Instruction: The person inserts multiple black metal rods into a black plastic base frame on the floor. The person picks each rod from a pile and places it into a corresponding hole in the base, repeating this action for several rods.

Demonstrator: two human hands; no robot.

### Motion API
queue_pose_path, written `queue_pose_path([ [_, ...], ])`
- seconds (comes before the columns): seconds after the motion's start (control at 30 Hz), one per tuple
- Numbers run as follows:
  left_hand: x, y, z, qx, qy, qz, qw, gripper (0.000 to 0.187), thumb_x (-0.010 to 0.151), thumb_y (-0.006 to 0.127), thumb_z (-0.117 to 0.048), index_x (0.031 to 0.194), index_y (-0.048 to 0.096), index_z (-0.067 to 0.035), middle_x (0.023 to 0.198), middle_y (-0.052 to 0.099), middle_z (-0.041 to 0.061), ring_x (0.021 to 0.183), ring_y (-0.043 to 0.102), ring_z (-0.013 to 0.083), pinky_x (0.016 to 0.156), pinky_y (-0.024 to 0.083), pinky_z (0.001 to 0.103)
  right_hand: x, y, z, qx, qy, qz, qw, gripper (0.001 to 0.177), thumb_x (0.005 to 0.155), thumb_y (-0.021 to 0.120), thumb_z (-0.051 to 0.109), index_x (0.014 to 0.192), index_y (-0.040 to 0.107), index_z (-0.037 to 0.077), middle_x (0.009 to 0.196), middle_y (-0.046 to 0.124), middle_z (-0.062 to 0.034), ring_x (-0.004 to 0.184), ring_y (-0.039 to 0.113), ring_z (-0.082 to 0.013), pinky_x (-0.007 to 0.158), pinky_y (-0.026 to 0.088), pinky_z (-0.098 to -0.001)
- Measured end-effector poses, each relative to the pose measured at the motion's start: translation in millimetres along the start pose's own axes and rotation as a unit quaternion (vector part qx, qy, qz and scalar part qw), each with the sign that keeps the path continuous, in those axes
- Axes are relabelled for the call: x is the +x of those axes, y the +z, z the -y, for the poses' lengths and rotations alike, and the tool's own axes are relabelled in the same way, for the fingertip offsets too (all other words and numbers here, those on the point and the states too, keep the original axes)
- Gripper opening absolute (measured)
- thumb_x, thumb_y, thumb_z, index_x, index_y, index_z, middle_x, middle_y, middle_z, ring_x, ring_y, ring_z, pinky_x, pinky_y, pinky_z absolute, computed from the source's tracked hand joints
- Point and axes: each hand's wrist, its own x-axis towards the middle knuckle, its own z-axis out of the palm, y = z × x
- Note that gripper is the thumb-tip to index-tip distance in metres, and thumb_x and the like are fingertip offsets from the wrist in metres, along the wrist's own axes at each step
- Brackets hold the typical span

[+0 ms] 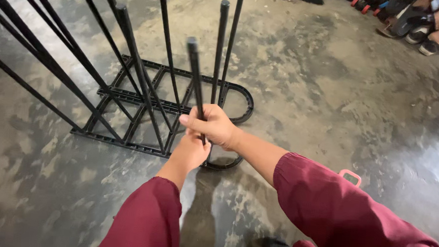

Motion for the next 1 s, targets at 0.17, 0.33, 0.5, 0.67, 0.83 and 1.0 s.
queue_pose_path([
  [0.17,5.1,6.3,5.5,0.011,0.014,0.032,0.999,0.031,0.092,0.062,-0.029,0.11,0.065,-0.003,0.101,0.072,0.023,0.096,0.067,0.0443,0.084,0.054,0.053,0.6,6.7,6.9,-0.02,-0.017,0.003,1.0,0.037,0.101,0.071,0.032,0.076,0.059,0.007,0.067,0.055,-0.0011,0.062,0.055,-0.0105,0.056,0.043,-0.0285],
  [0.33,11.4,-5.2,16.7,0.019,0.097,0.052,0.994,0.025,0.09,0.066,-0.026,0.1,0.072,-0.004,0.106,0.072,0.02,0.101,0.068,0.0402,0.087,0.052,0.049,-2.3,-7.6,18.3,-0.025,-0.052,0.111,0.992,0.019,0.101,0.067,0.024,0.1,0.066,0.005,0.092,0.064,0.0006,0.083,0.061,-0.0087,0.076,0.05,-0.0283],
  [0.5,11.7,-26.8,11.0,-0.03,-0.01,0.046,0.998,0.024,0.09,0.067,-0.023,0.1,0.07,-0.001,0.104,0.073,0.018,0.1,0.069,0.0359,0.085,0.054,0.045,-2.8,2.9,25.6,-0.149,-0.082,0.097,0.981,0.021,0.101,0.059,0.017,0.117,0.067,0.005,0.101,0.069,0.0021,0.095,0.065,-0.0039,0.088,0.054,-0.0255],
  [0.67,6.9,-37.8,-6.2,-0.055,-0.043,0.029,0.997,0.027,0.087,0.072,-0.028,0.093,0.073,-0.002,0.091,0.075,0.016,0.091,0.072,0.035,0.081,0.056,0.043,-13.1,14.4,34.6,-0.21,-0.069,-0.009,0.975,0.015,0.098,0.068,0.013,0.105,0.07,0.0,0.082,0.067,-0.0006,0.072,0.062,-0.0064,0.065,0.053,-0.0262],
  [0.83,4.5,-38.9,-15.3,-0.009,0.002,0.018,1.0,0.026,0.088,0.069,-0.027,0.088,0.074,-0.002,0.086,0.073,0.02,0.087,0.07,0.0402,0.077,0.055,0.047,-20.3,17.5,36.8,-0.185,-0.088,-0.051,0.978,0.014,0.094,0.073,0.012,0.101,0.069,0.0,0.079,0.067,0.0001,0.069,0.061,-0.0048,0.061,0.052,-0.0262],
  [1.0,3.3,-34.7,-16.8,0.022,0.034,0.028,0.999,0.02,0.084,0.064,-0.02,0.082,0.071,-0.001,0.083,0.073,0.02,0.084,0.07,0.0397,0.075,0.055,0.049,-28.0,14.2,34.4,-0.238,-0.122,-0.063,0.961,0.013,0.095,0.074,0.012,0.097,0.068,0.001,0.081,0.068,0.001,0.074,0.061,-0.0038,0.065,0.054,-0.0257],
])
